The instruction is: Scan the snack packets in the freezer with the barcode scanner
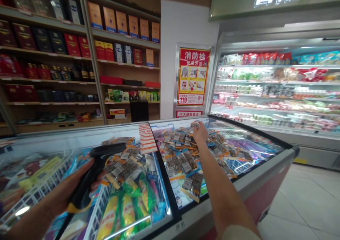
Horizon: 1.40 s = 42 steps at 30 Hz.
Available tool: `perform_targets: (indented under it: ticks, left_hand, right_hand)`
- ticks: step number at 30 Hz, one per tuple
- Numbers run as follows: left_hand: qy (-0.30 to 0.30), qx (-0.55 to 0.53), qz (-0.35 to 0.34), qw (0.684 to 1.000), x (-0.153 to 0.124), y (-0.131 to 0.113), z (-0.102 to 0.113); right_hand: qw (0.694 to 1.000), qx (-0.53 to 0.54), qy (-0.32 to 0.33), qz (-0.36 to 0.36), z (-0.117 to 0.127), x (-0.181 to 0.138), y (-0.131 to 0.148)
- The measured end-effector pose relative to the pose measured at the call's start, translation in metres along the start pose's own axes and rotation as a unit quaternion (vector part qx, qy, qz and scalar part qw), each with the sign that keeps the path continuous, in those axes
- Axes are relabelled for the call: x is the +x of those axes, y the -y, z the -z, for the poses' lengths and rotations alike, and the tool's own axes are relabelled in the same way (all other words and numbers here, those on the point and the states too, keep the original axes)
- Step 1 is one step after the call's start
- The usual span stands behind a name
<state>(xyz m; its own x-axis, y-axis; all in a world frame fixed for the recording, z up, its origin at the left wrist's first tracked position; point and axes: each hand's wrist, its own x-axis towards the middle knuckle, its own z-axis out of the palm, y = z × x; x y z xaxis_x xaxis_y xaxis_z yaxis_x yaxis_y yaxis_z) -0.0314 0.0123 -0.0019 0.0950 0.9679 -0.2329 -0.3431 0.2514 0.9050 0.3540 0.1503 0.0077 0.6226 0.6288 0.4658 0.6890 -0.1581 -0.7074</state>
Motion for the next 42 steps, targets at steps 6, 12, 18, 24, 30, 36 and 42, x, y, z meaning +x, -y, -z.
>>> perform_targets:
  ticks: [6,12,18,24,30,36,42]
  left_hand:
    - [-0.030,0.004,0.005,1.000,-0.007,-0.004,-0.005]
    - [-0.001,0.016,-0.025,1.000,-0.005,-0.005,0.002]
    - [0.008,0.005,-0.038,0.999,-0.006,-0.007,0.005]
    - [0.015,0.003,-0.047,0.999,-0.005,-0.007,0.009]
    - [0.004,0.017,-0.047,0.999,-0.008,-0.011,0.009]
    - [0.002,0.030,-0.043,0.999,-0.008,-0.013,0.016]
    - [0.018,0.048,-0.033,0.998,-0.009,-0.010,0.015]
  right_hand:
    - [0.998,-0.041,0.009,-0.052,0.012,0.010,-0.028]
    - [0.998,-0.061,-0.021,0.000,0.013,-0.006,-0.013]
    - [0.967,-0.040,0.111,0.227,-0.029,-0.087,0.053]
    - [0.906,-0.059,0.277,0.314,-0.056,-0.172,0.094]
    - [0.883,-0.084,0.317,0.335,-0.057,-0.198,0.092]
    - [0.888,-0.027,0.348,0.301,-0.065,-0.193,0.080]
    - [0.901,0.279,0.327,0.069,-0.080,-0.174,0.076]
